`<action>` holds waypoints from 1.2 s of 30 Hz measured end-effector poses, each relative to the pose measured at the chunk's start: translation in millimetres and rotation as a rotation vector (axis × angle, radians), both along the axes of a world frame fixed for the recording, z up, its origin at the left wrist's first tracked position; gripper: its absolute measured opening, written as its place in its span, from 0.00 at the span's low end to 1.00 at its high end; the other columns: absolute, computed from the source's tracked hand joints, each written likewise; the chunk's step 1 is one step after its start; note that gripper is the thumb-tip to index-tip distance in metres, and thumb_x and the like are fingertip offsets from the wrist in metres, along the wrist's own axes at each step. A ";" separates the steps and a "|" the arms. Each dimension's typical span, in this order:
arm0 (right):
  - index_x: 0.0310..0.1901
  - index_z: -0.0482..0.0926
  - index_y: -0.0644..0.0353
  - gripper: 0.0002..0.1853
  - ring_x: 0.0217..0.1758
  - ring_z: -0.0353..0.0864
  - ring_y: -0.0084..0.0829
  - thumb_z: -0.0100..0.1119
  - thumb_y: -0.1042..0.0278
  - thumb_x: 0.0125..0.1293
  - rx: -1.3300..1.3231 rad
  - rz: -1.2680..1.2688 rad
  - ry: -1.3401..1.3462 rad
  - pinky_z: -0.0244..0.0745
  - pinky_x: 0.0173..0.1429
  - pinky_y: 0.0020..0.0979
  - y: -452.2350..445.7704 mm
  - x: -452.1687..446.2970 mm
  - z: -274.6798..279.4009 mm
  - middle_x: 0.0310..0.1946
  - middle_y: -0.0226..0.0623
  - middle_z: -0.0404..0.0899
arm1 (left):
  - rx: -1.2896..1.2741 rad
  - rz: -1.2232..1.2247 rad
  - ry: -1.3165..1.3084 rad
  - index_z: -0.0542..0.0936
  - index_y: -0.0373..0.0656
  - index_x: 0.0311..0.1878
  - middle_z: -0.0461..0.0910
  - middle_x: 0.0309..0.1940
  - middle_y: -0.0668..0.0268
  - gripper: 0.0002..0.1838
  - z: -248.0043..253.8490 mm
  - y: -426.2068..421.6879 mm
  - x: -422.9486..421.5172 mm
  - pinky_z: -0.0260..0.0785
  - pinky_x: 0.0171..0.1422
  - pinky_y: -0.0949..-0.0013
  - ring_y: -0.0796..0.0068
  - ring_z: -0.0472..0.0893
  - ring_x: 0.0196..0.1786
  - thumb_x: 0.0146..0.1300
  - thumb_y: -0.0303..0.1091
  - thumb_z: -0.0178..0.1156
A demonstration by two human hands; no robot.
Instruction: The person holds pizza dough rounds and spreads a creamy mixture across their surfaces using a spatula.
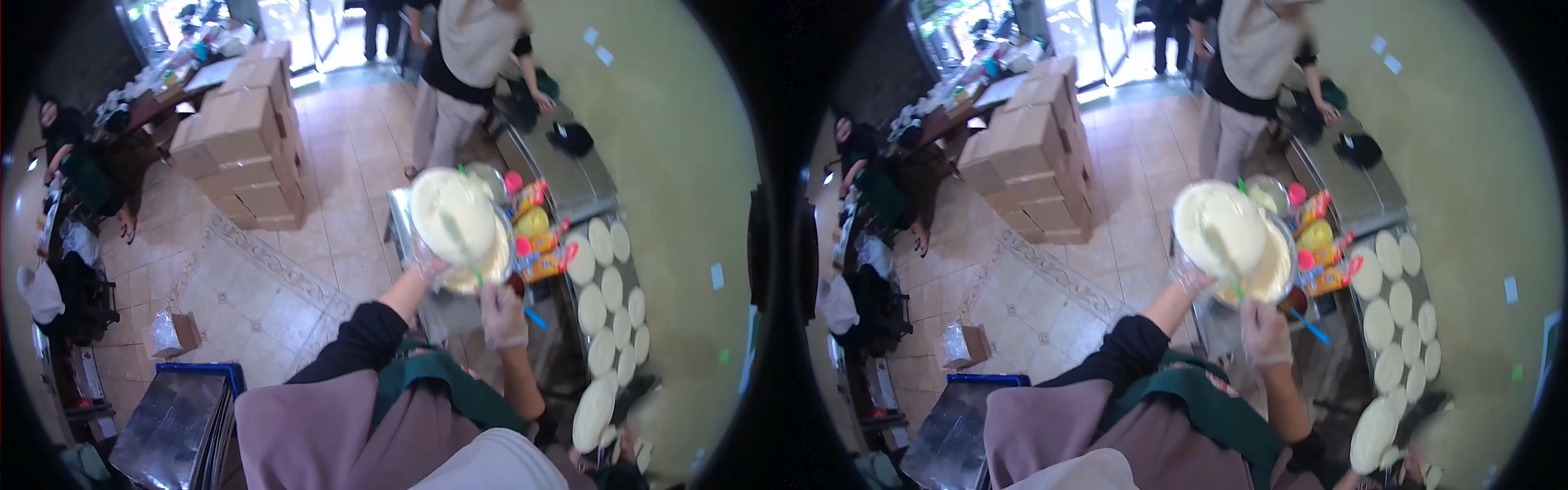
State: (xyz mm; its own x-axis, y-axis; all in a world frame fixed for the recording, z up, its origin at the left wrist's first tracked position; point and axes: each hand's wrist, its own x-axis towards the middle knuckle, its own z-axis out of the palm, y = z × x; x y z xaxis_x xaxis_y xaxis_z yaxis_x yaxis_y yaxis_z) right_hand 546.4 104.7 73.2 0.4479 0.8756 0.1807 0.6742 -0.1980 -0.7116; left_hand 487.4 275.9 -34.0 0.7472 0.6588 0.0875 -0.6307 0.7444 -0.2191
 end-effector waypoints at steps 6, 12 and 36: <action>0.36 0.79 0.63 0.22 0.37 0.78 0.54 0.44 0.52 0.68 -0.210 -0.309 -0.038 0.71 0.39 0.42 5.4 46.9 -1.2 0.30 0.56 0.77 | 0.022 0.020 0.012 0.67 0.46 0.63 0.68 0.62 0.57 0.30 -9.0 -0.9 -5.4 0.62 0.65 0.44 0.54 0.69 0.62 0.66 0.56 0.42; 0.30 0.77 0.62 0.20 0.31 0.78 0.56 0.46 0.52 0.68 -0.190 -0.287 -0.301 0.71 0.35 0.50 6.5 40.0 -49.2 0.26 0.55 0.76 | 0.041 -0.028 0.064 0.66 0.45 0.64 0.67 0.62 0.56 0.30 -10.9 -4.3 2.0 0.61 0.66 0.44 0.53 0.69 0.63 0.66 0.55 0.42; 0.31 0.75 0.63 0.11 0.27 0.76 0.54 0.51 0.64 0.67 -0.078 0.056 -0.244 0.68 0.29 0.47 -1.0 7.8 -41.0 0.24 0.53 0.76 | 0.117 -0.106 0.102 0.65 0.46 0.65 0.68 0.62 0.55 0.33 -14.9 -8.0 31.7 0.61 0.66 0.45 0.51 0.70 0.62 0.64 0.59 0.41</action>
